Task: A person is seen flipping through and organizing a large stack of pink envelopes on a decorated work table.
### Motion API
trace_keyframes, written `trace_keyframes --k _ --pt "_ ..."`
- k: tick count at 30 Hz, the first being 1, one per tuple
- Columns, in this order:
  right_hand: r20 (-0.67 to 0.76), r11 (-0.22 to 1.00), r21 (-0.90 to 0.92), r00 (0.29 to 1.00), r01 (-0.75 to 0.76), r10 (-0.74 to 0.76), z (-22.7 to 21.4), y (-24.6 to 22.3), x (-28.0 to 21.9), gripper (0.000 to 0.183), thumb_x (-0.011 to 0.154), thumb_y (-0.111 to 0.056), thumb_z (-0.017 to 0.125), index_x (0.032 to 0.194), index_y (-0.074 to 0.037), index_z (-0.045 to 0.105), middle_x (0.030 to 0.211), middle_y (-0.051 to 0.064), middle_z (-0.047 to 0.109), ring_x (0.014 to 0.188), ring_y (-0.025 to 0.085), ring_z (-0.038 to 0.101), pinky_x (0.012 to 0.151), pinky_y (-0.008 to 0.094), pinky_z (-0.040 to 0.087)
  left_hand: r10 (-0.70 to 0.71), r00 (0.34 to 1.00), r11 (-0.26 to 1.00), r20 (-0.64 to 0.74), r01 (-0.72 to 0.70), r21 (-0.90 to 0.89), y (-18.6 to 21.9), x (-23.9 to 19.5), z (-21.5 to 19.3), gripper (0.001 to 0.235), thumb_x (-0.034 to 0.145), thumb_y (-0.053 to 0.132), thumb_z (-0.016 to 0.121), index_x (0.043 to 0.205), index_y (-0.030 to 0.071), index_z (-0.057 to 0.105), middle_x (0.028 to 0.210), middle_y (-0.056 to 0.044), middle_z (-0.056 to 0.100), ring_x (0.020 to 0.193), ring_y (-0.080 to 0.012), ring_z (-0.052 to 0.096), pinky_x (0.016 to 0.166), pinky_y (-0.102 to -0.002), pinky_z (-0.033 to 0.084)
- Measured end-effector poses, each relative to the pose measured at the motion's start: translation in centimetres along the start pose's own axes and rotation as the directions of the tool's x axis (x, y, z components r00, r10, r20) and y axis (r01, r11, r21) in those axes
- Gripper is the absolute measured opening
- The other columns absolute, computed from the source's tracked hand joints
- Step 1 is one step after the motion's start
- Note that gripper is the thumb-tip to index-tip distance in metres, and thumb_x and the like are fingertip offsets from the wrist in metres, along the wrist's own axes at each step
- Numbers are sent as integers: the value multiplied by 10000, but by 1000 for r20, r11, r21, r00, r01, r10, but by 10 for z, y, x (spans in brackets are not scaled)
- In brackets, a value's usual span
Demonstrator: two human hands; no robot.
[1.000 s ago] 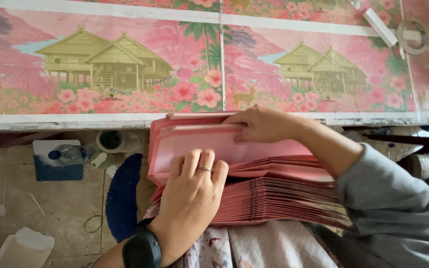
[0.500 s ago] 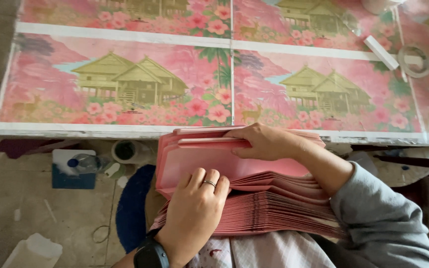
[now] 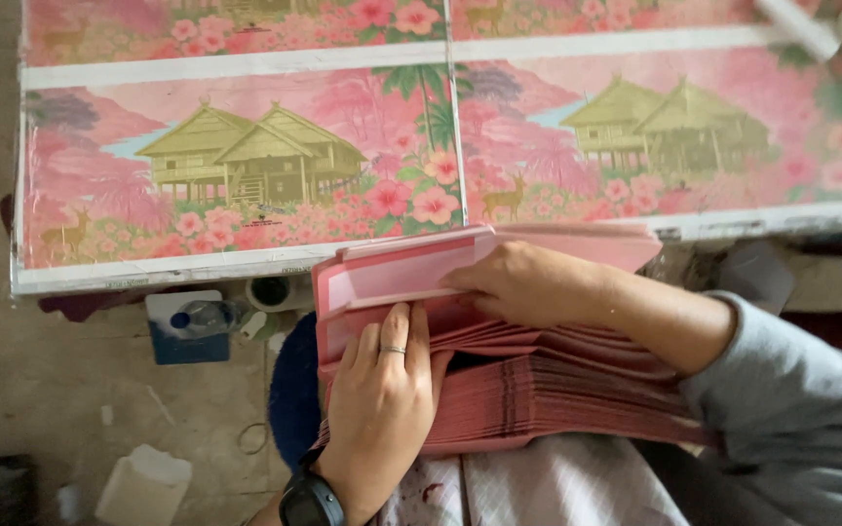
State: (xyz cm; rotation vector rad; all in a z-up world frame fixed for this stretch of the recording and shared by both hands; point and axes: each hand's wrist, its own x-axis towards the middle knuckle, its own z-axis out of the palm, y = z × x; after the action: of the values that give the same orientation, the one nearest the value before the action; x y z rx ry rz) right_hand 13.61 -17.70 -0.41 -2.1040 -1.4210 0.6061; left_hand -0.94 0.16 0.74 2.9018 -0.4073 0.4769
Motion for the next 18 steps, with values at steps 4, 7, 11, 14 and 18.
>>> trace_keyframes --k 4,7,11,14,18 --pt "-69 999 9 997 42 -41 0 -5 -3 409 789 -5 538 1186 -79 598 1049 120 695 870 300 674 770 396 525 5 1000 1000 24 -5 0 3 2 -5 456 904 328 603 1202 -14 562 1180 -156 545 868 -294 555 712 -400 478" --pt "-50 998 40 998 44 -42 1 -5 -5 372 807 -17 522 1163 -89 602 1025 118 701 845 300 678 730 392 521 16 999 1000 47 -15 -21 4 6 -6 420 907 320 592 1170 -6 566 1125 -150 529 871 -313 567 702 -414 467" --pt "259 989 95 962 -111 83 -20 -18 -5 584 931 -481 343 1315 -75 512 1152 142 654 940 330 646 772 411 480 35 988 999 148 -33 -18 6 12 -18 223 888 318 616 888 97 589 865 -77 446 761 -287 489 676 -412 434" --pt "46 979 178 994 -104 97 -19 -11 -3 387 926 -348 477 1156 -96 659 1078 33 716 859 184 725 768 323 562 58 992 998 112 -59 9 12 12 -23 225 879 344 603 843 124 578 926 -64 524 869 -297 490 718 -459 404" --pt "270 937 146 924 -318 272 -27 -12 4 534 813 -469 539 1299 -250 553 1151 -38 692 887 149 662 805 295 467 141 985 990 96 -140 -20 11 9 -20 182 920 272 620 843 109 592 766 -36 518 706 -240 480 595 -358 402"
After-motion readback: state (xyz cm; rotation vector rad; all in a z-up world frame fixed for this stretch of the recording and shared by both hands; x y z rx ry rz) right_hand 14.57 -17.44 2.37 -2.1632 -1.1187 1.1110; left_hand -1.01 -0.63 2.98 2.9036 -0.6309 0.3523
